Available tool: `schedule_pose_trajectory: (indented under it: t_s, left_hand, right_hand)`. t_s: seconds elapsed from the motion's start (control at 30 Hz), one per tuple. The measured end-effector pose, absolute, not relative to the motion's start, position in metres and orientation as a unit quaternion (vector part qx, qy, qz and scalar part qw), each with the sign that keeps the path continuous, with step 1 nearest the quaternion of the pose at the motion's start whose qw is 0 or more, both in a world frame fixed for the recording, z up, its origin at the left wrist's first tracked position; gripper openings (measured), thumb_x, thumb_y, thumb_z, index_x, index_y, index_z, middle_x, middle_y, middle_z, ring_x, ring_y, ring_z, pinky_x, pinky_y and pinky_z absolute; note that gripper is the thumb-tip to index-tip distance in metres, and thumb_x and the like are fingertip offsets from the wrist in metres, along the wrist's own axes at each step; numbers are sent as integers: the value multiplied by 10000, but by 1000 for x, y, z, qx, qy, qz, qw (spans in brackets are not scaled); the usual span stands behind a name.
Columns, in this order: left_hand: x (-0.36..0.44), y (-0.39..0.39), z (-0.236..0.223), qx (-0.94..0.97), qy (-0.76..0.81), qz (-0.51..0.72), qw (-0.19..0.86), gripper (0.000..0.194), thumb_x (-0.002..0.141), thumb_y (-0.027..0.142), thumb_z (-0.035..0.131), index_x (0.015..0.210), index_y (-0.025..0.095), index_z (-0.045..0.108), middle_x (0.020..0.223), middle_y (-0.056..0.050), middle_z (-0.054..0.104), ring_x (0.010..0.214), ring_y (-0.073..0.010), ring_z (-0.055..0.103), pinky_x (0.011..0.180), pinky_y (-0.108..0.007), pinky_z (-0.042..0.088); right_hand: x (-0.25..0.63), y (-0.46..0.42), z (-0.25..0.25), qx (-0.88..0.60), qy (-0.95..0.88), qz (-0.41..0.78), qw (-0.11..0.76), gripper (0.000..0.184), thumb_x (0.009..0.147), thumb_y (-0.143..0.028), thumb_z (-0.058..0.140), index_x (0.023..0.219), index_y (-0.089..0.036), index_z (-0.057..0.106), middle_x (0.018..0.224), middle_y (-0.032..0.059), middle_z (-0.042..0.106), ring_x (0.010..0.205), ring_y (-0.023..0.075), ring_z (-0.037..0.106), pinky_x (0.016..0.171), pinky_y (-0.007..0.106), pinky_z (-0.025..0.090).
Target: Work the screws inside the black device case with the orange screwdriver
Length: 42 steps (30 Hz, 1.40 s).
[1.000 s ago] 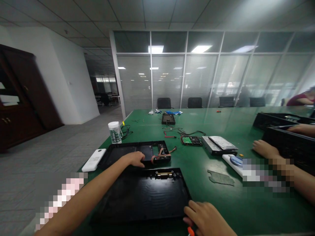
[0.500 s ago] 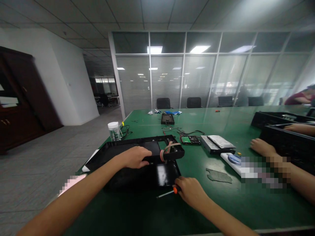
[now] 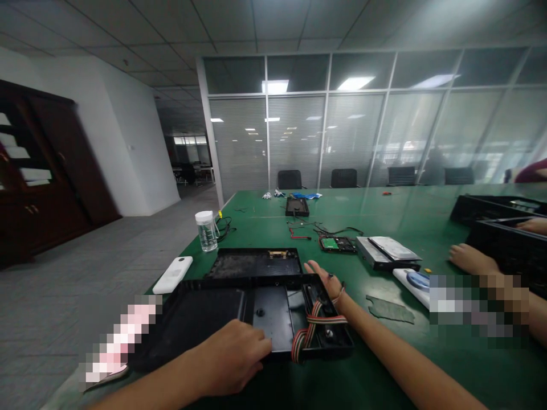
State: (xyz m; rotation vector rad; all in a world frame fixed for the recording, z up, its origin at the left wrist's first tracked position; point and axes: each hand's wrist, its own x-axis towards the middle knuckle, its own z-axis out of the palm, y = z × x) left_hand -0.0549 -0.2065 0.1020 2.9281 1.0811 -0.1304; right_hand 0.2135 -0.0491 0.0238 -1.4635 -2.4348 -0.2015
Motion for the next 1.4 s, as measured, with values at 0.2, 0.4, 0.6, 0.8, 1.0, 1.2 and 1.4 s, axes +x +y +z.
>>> schedule_pose_trajectory:
  t_s: [0.2,0.4,0.6,0.8,1.0,1.2,1.4]
  left_hand:
    - [-56,-191,78,926,368,-86,-2,110,792,217,568,898,192,550,867,-57,626,778,-222,614,668,-310,472]
    - [-66,-145,74,911,407,-67,15,509,612,496,722,986,190,564,978,-71,585,823,-244,599,693,-310,479]
    - [-66,-51,61,927,364,61,-69,322,800,389,590,1086,242,566,1099,-61,513,974,-205,525,820,-289,427]
    - [-54,-2,19,952,240,65,-177,134,870,188,478,882,185,612,1006,-68,541,935,-185,491,775,-281,414]
    - [-57,-7,17,944,204,83,-247,116,881,152,447,845,140,556,987,-102,548,953,-212,483,792,-329,392]
    - [-44,-8,34,939,273,106,-182,156,923,182,368,925,147,520,911,-71,571,849,-176,533,750,-287,406]
    - [0,-12,39,937,328,74,-98,123,898,170,418,968,151,518,832,-57,608,784,-179,583,690,-253,431]
  right_hand:
    - [268,-23,5,-620,-776,-98,58,282,877,-132,366,1033,-165,599,1248,134,462,994,195,546,762,280,433]
    - [300,-6,-5,-664,-713,-64,215,232,851,-229,438,965,-198,637,1145,102,508,831,166,591,696,255,420]
    - [260,-17,-6,-561,-758,73,323,438,872,-495,336,699,-190,600,669,35,608,643,167,554,610,247,391]
    - [224,-34,-11,-564,-788,64,237,379,855,-477,391,741,-213,638,741,44,671,695,177,590,605,241,342]
    - [223,-34,-11,-573,-791,48,211,343,856,-428,414,709,-211,635,740,56,677,718,183,610,610,238,339]
    - [219,-38,-9,-541,-805,62,236,442,871,-484,367,687,-206,657,719,62,680,692,178,616,635,240,371]
    - [232,-39,5,-487,-792,52,364,373,861,-449,404,802,-217,689,820,47,698,745,176,625,679,240,417]
